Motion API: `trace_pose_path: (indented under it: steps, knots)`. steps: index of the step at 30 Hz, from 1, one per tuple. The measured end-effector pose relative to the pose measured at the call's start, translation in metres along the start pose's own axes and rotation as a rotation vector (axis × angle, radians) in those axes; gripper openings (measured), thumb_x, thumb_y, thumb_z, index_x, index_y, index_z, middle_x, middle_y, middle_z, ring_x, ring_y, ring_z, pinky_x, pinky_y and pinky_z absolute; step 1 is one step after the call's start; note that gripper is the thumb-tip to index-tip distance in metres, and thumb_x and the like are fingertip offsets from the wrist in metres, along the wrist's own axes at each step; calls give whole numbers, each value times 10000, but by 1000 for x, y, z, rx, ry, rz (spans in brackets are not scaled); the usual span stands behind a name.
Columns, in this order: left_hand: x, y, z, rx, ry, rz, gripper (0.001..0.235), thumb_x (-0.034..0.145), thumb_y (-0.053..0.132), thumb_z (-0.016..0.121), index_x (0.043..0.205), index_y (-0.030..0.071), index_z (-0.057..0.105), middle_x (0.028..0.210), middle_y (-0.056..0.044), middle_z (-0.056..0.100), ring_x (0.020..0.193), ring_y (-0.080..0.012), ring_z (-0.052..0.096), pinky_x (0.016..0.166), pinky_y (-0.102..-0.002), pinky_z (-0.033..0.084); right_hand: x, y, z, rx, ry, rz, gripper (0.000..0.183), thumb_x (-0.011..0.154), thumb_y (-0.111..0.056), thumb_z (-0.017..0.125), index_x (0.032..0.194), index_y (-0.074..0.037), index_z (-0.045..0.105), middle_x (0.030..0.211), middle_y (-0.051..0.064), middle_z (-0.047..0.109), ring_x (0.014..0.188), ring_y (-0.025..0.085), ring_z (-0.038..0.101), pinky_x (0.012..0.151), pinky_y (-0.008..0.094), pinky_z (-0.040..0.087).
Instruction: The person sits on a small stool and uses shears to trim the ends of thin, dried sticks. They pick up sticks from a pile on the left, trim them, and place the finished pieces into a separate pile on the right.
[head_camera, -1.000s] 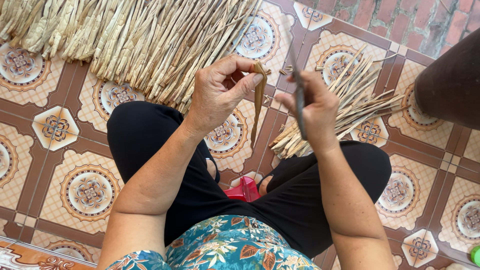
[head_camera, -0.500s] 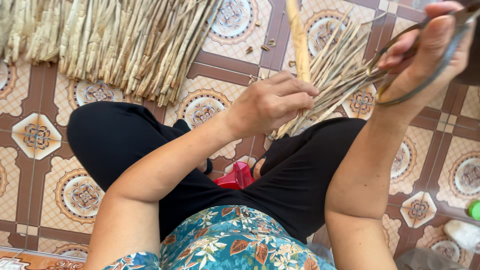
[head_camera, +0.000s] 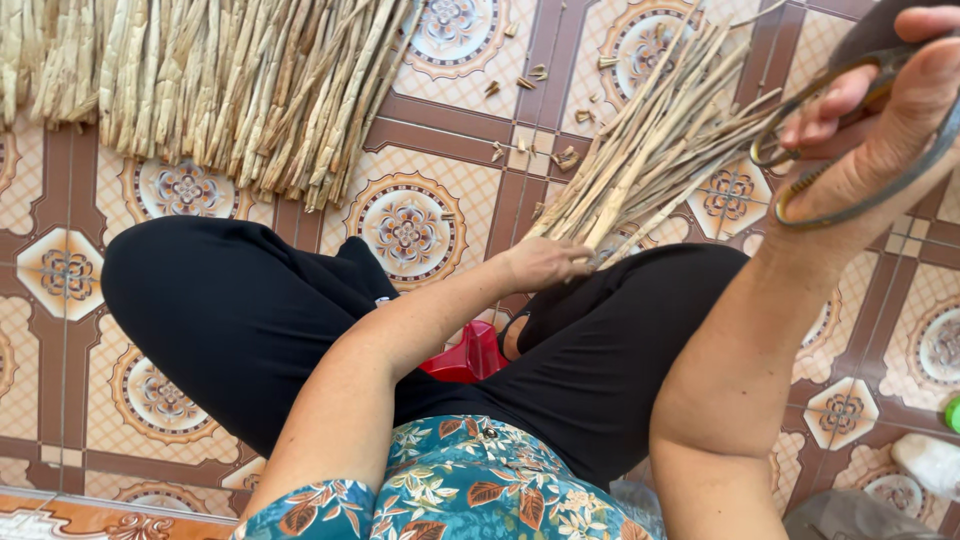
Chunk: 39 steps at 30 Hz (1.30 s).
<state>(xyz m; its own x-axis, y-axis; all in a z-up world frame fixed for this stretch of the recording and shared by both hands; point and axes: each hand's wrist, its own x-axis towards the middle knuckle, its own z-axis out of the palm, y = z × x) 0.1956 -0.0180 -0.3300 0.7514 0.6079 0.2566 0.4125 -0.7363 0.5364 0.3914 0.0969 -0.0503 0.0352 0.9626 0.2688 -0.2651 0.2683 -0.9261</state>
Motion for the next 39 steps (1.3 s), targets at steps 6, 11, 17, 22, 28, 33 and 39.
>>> trace_pose_path:
  steps: [6, 11, 17, 22, 28, 33, 39]
  knots:
    - [-91, -115, -6, -156, 230, -974, 210, 900, 94, 565, 1089, 137, 645, 1046, -133, 675, 1013, -320, 671, 865, -445, 561, 0, 7, 10, -23, -73, 65, 426, 1120, -411, 650, 1248, -24, 528, 761, 80, 479, 570, 155, 446, 538, 281, 397]
    - [-184, -175, -62, 234, 197, -1432, 410, 821, 80, 607, 1231, 92, 605, 1300, -113, 580, 1169, -336, 576, 991, -440, 492, 9, 11, 32, -134, -130, 50, 443, 1132, -423, 717, 1226, -18, 563, 757, 86, 578, 580, 153, 553, 532, 286, 474]
    - [-192, -160, -79, 233, 359, -1602, 354, 954, 110, 575, 1305, 120, 530, 1351, -112, 518, 1108, -392, 593, 853, -520, 539, 7, 12, 51, -145, -64, 154, 406, 1107, -326, 765, 1191, 24, 576, 773, 95, 597, 585, 148, 546, 542, 273, 472]
    - [-185, -165, -83, 190, 323, -1750, 343, 1026, 228, 535, 1351, 132, 484, 1229, -173, 532, 1032, -407, 635, 811, -558, 538, 13, 19, 53, -149, -57, 199, 379, 1088, -298, 777, 1191, 23, 602, 774, 90, 606, 579, 151, 552, 529, 259, 463]
    - [-203, -173, -60, 293, 226, -1804, 246, 996, 188, 554, 1231, 117, 579, 1255, -159, 579, 1049, -380, 665, 827, -520, 562, 12, 22, 51, -154, -50, 224, 354, 1088, -285, 790, 1173, 9, 613, 780, 78, 617, 595, 136, 557, 545, 245, 468]
    - [-194, -168, -50, 156, 39, -1773, 394, 928, 273, 642, 1242, 43, 584, 1181, -214, 669, 1013, -362, 695, 812, -487, 571, 16, 27, 56, -177, -64, 201, 370, 1069, -311, 806, 1178, 3, 643, 758, 57, 622, 594, 119, 578, 531, 234, 474]
    - [-86, -150, -89, -305, 487, -1386, 499, 899, 278, 696, 1364, 205, 528, 923, -151, 745, 845, -344, 727, 729, -486, 558, 14, 28, 64, -223, -71, 181, 370, 1067, -342, 812, 1166, -17, 665, 729, 33, 646, 557, 81, 581, 506, 206, 474]
